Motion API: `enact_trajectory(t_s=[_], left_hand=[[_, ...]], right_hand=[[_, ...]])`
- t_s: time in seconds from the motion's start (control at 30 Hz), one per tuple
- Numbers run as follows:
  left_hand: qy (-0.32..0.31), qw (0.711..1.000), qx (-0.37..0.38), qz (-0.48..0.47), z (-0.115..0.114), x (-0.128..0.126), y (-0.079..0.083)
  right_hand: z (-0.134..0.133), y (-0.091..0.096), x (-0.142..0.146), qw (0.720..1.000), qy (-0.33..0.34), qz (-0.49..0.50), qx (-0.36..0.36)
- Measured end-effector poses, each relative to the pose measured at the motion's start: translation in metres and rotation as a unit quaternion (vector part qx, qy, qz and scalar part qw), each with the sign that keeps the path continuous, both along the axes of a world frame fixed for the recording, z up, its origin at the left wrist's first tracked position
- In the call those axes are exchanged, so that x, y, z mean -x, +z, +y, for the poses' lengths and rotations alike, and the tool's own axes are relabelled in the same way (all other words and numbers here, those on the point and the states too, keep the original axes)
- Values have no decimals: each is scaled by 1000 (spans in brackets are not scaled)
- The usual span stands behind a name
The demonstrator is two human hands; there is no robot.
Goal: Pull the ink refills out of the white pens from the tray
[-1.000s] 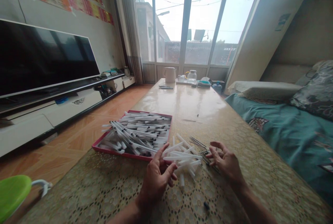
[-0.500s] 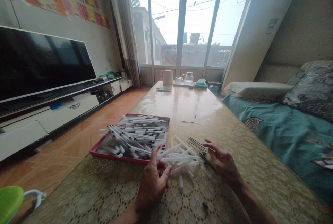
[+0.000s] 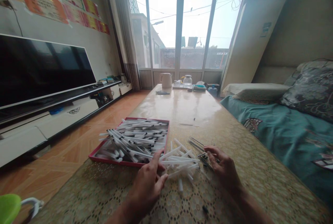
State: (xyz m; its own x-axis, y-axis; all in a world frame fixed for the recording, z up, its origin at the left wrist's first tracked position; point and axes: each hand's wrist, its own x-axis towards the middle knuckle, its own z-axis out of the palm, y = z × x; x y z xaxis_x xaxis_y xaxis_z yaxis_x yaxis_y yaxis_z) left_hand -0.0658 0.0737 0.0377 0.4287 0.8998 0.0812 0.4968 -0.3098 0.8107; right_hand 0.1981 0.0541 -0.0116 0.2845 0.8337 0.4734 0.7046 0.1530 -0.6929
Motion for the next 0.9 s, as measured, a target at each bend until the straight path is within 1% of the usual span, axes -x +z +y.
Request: enact_trajectory(t_s=[0.07, 0.13, 0.17, 0.23, 0.3, 0.33, 0.4, 0.47, 0.57, 0.7, 0.77, 0.8, 0.83, 0.87, 0.9], left_hand=[[-51, 995, -69, 59, 0, 8, 16], [-74, 982, -136, 110, 9, 16, 30], [-68, 974, -167, 136, 17, 21, 35], [-26, 953, -236, 188, 40, 31, 41], [9, 921, -296, 252, 66, 41, 41], [13, 906, -314, 283, 77, 45, 39], [13, 894, -326, 307, 94, 52, 34], [8, 891, -328, 315, 101, 54, 28], [5, 884, -335, 326, 103, 54, 23], [4, 879, -345, 330, 105, 53, 24], [5, 881, -349, 319, 102, 50, 25], [5, 890, -348, 295, 98, 46, 26], [4, 905, -342, 254, 91, 41, 26], [4, 925, -325, 195, 82, 34, 26], [1, 949, -293, 118, 70, 25, 24]], right_hand=[[-2, 3, 1, 1000, -8, 13, -1], [-4, 5, 2, 1000, -12, 23, -2], [-4, 6, 2, 1000, -11, 26, 0], [-5, 6, 3, 999, -10, 30, 6], [-5, 6, 3, 1000, -9, 28, 11], [-5, 6, 3, 1000, -8, 26, 12], [-5, 6, 3, 1000, -9, 24, 14], [-5, 5, 3, 999, -10, 26, 18], [-6, 4, 2, 999, -7, 30, 25], [-7, 4, 2, 1000, -5, 21, 18], [-8, 5, 5, 1000, -3, 15, 5], [-8, 7, 8, 1000, 3, 12, -4], [-10, 9, 11, 1000, 15, 10, -14], [-11, 11, 14, 999, 32, 8, -22], [-13, 14, 18, 998, 53, 6, -27]])
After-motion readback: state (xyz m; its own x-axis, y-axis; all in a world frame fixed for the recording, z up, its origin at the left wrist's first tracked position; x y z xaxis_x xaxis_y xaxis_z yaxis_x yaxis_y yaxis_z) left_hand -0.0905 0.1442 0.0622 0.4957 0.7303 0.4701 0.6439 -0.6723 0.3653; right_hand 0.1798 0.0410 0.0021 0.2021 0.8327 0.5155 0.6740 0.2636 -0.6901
